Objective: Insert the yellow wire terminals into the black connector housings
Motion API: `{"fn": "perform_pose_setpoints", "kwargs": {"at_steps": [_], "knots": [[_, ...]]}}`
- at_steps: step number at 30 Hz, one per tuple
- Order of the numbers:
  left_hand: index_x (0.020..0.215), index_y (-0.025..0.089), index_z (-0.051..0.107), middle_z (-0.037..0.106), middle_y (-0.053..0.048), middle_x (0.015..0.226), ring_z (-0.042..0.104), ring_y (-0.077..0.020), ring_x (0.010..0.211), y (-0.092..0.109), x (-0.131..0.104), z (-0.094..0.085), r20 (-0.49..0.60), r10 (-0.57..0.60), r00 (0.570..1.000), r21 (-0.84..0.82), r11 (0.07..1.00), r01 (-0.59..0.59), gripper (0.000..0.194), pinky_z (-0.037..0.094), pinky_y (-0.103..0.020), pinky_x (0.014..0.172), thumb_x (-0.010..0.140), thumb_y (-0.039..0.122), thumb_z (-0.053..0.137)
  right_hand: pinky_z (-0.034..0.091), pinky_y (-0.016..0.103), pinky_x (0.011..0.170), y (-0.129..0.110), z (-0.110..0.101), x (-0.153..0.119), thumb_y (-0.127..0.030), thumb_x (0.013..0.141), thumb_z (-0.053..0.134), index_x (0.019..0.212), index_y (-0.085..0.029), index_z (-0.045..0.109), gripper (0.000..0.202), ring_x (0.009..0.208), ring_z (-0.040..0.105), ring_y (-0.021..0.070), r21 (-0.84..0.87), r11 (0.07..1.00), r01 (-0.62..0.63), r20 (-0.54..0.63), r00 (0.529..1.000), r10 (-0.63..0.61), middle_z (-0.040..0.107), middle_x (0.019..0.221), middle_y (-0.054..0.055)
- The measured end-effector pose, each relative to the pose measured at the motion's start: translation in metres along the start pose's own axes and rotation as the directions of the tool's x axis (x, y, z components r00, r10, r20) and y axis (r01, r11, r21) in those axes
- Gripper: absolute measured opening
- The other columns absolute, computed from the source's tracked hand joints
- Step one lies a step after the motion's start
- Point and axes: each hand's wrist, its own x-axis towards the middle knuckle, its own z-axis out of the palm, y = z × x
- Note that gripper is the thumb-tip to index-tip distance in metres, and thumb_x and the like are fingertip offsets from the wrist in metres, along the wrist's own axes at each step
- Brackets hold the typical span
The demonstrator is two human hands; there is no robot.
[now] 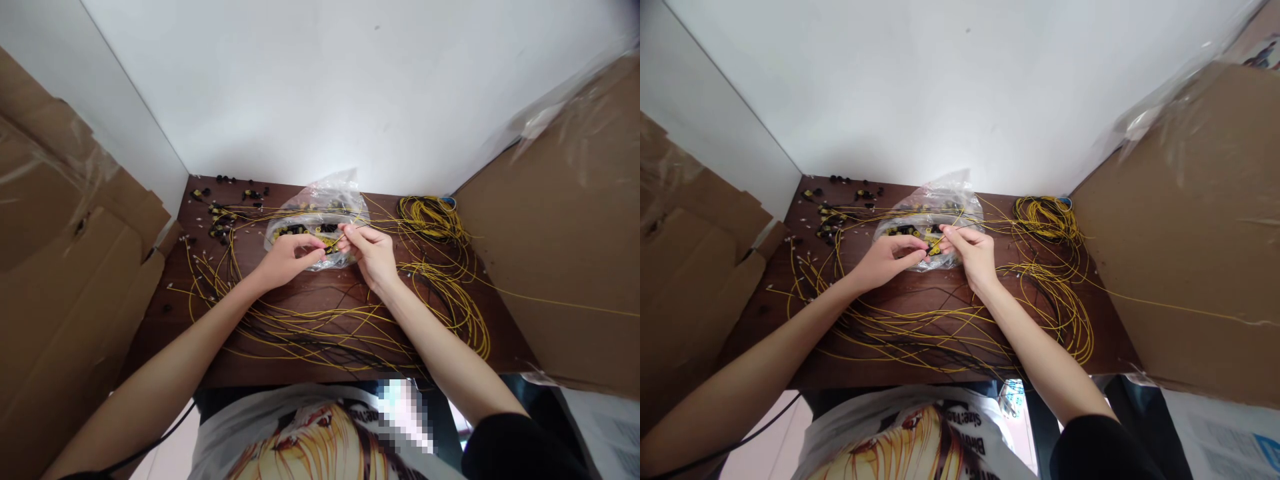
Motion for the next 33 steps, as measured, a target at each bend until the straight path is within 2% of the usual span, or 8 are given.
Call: {"fn": "perform_pose_setpoints", "kwargs": {"at_steps": [6, 11, 15, 24, 30, 33], "knots": [[0.087, 0.012, 0.065, 0.071, -0.007, 0.079, 0.064, -0.0145, 0.071, 0.0004, 0.0003, -0.0001, 0.024, -0.052, 0.998, -0.061, 0.997, 0.053, 0.023, 0.050, -0.027, 0.070, 0.081, 0.032, 0.055, 0.050, 0.023, 0.052, -0.0018, -0.0014, 0.0011, -0.034, 0.067, 0.074, 0.064, -0.017, 0.071, 0.017, 0.055, 0.060, 0.0093, -0.049, 0.999, 0.017, -0.055, 0.998, -0.019, 0.070, 0.074, 0.003], [0.085, 0.011, 0.060, 0.069, -0.006, 0.071, 0.061, -0.0113, 0.059, 0.0018, 0.0006, 0.0015, 0.035, -0.089, 0.995, -0.190, 0.977, 0.094, 0.021, 0.052, -0.025, 0.062, 0.080, 0.031, 0.057, 0.049, 0.023, 0.052, -0.0039, -0.0017, 0.0018, -0.034, 0.068, 0.073, 0.063, -0.017, 0.071, 0.017, 0.054, 0.059, 0.0091, -0.065, 0.995, 0.077, -0.084, 0.993, -0.083, 0.070, 0.071, 0.003], [0.086, 0.009, 0.058, 0.066, -0.005, 0.067, 0.059, -0.0095, 0.053, 0.0030, 0.0004, 0.0020, 0.046, -0.092, 0.995, -0.229, 0.968, 0.100, 0.020, 0.050, -0.023, 0.056, 0.081, 0.028, 0.056, 0.048, 0.023, 0.051, -0.0055, -0.0023, 0.0026, -0.034, 0.069, 0.072, 0.068, -0.018, 0.072, 0.015, 0.053, 0.058, 0.0090, -0.074, 0.991, 0.108, -0.105, 0.988, -0.115, 0.068, 0.067, 0.001], [0.089, 0.013, 0.054, 0.055, 0.003, 0.055, 0.040, -0.0043, 0.041, 0.0020, -0.0001, 0.0013, 0.018, -0.075, 0.997, -0.139, 0.987, 0.076, 0.015, 0.033, -0.017, 0.042, 0.083, 0.027, 0.051, 0.046, 0.022, 0.050, -0.0051, -0.0041, 0.0033, -0.036, 0.069, 0.072, 0.071, -0.017, 0.071, 0.019, 0.051, 0.056, 0.0081, -0.081, 0.994, 0.069, -0.091, 0.993, -0.077, 0.065, 0.062, 0.000], [0.087, 0.012, 0.057, 0.053, 0.003, 0.056, 0.046, -0.0068, 0.050, -0.0006, 0.0015, 0.0001, 0.000, -0.018, 1.000, -0.095, 0.995, 0.018, 0.016, 0.037, -0.019, 0.051, 0.083, 0.027, 0.051, 0.046, 0.021, 0.049, -0.0031, -0.0041, 0.0012, -0.034, 0.069, 0.072, 0.066, -0.016, 0.070, 0.018, 0.053, 0.059, 0.0077, -0.108, 0.992, 0.066, 0.013, 0.998, -0.065, 0.069, 0.078, 0.003], [0.086, 0.012, 0.058, 0.053, 0.003, 0.056, 0.048, -0.0079, 0.053, 0.0003, 0.0012, -0.0005, -0.004, -0.009, 1.000, -0.079, 0.997, 0.009, 0.018, 0.038, -0.020, 0.054, 0.083, 0.028, 0.051, 0.046, 0.020, 0.049, -0.0029, -0.0041, 0.0008, -0.033, 0.069, 0.072, 0.072, -0.016, 0.070, 0.018, 0.054, 0.060, 0.0086, -0.126, 0.989, 0.073, 0.024, 0.997, -0.070, 0.068, 0.072, 0.002]]}}
